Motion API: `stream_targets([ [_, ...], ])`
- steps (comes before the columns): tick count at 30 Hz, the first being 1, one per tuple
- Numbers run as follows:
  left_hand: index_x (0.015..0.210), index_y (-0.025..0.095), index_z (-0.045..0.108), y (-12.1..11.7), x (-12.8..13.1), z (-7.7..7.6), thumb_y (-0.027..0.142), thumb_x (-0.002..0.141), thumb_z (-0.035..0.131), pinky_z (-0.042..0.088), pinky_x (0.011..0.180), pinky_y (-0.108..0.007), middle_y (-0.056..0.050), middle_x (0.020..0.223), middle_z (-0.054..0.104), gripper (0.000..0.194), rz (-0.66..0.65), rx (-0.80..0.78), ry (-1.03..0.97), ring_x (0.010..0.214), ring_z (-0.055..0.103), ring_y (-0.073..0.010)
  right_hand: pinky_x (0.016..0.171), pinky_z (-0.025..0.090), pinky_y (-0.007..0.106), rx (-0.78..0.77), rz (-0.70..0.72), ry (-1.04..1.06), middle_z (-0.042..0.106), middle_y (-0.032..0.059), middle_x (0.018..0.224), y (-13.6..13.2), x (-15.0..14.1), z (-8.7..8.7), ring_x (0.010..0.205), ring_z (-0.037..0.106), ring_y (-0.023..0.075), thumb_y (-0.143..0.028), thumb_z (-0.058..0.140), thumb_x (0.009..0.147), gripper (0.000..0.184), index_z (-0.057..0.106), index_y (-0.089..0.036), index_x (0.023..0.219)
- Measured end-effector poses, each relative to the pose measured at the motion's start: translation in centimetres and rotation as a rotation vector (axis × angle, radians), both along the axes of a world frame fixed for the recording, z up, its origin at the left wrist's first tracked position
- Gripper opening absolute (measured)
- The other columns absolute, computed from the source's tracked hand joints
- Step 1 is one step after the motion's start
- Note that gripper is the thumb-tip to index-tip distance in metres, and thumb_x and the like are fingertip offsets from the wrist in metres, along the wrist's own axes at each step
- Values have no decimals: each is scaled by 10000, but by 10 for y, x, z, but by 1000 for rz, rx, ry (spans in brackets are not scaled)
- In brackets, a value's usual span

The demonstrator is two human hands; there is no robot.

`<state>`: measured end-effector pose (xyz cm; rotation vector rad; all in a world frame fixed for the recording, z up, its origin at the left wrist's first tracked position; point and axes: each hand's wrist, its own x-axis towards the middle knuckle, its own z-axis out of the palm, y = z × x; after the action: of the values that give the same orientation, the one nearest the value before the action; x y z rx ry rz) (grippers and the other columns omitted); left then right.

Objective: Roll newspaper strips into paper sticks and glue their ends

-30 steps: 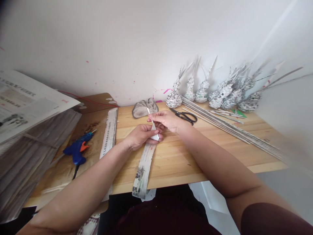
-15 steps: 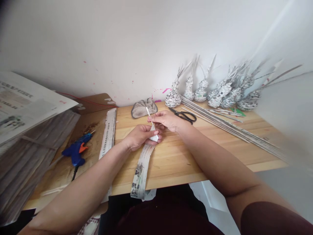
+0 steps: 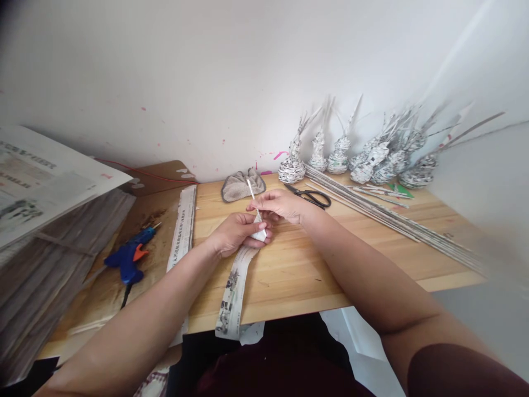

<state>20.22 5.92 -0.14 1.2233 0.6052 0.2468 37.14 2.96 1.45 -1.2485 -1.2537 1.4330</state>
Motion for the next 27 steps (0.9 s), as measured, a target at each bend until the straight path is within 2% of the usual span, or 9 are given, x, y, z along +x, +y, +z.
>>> stream_targets([
  [2, 910, 109, 659, 1, 0, -1, 362, 672, 727, 526, 667, -289, -104, 843, 676, 354, -1, 1, -2, 743, 643, -157, 386, 285, 189, -7, 64, -16, 545, -23, 551, 0, 1, 0, 417, 413, 47, -423, 691, 708, 334, 646, -120, 839],
  [6, 902, 107, 661, 1, 0, -1, 358, 662, 737, 526, 668, -289, -109, 846, 679, 356, -4, 5, 1, 733, 646, -156, 375, 265, 181, 8, -57, -15, 504, -45, 496, 0, -3, -2, 405, 403, 41, -379, 749, 652, 294, 608, -127, 708],
  [8, 899, 106, 662, 2, -1, 0, 366, 658, 739, 526, 669, -295, -113, 850, 681, 362, -2, 9, -3, 732, 648, -159, 369, 261, 181, 15, -71, -14, 501, -45, 491, 0, -4, -1, 402, 410, 45, -400, 732, 669, 301, 612, -130, 730],
  [13, 889, 107, 662, 3, -2, 0, 371, 666, 731, 526, 677, -316, -113, 865, 677, 352, 1, 15, -25, 740, 647, -166, 384, 297, 180, 9, 70, -23, 575, -12, 563, -1, -1, 2, 425, 457, 52, -414, 674, 731, 329, 645, -117, 871],
  [19, 949, 110, 655, 4, -2, 0, 379, 673, 725, 521, 676, -308, -111, 864, 673, 392, 1, 27, -26, 740, 647, -167, 365, 275, 175, 4, -112, 9, 526, -40, 504, 0, -6, 0, 402, 424, 41, -390, 758, 638, 320, 586, -129, 708],
  [24, 947, 118, 658, 3, -2, 0, 388, 674, 722, 521, 676, -305, -107, 890, 671, 389, -17, 21, -27, 754, 644, -163, 380, 291, 179, -5, 51, -4, 574, -13, 549, 0, -3, 1, 416, 452, 50, -404, 704, 703, 314, 636, -118, 814],
  [27, 913, 116, 658, 2, -2, 2, 380, 671, 726, 521, 660, -300, -96, 847, 675, 365, -1, 19, 2, 719, 645, -156, 376, 279, 171, 8, -28, 12, 526, -40, 505, 0, -4, -2, 403, 420, 36, -368, 748, 658, 287, 610, -123, 718],
])
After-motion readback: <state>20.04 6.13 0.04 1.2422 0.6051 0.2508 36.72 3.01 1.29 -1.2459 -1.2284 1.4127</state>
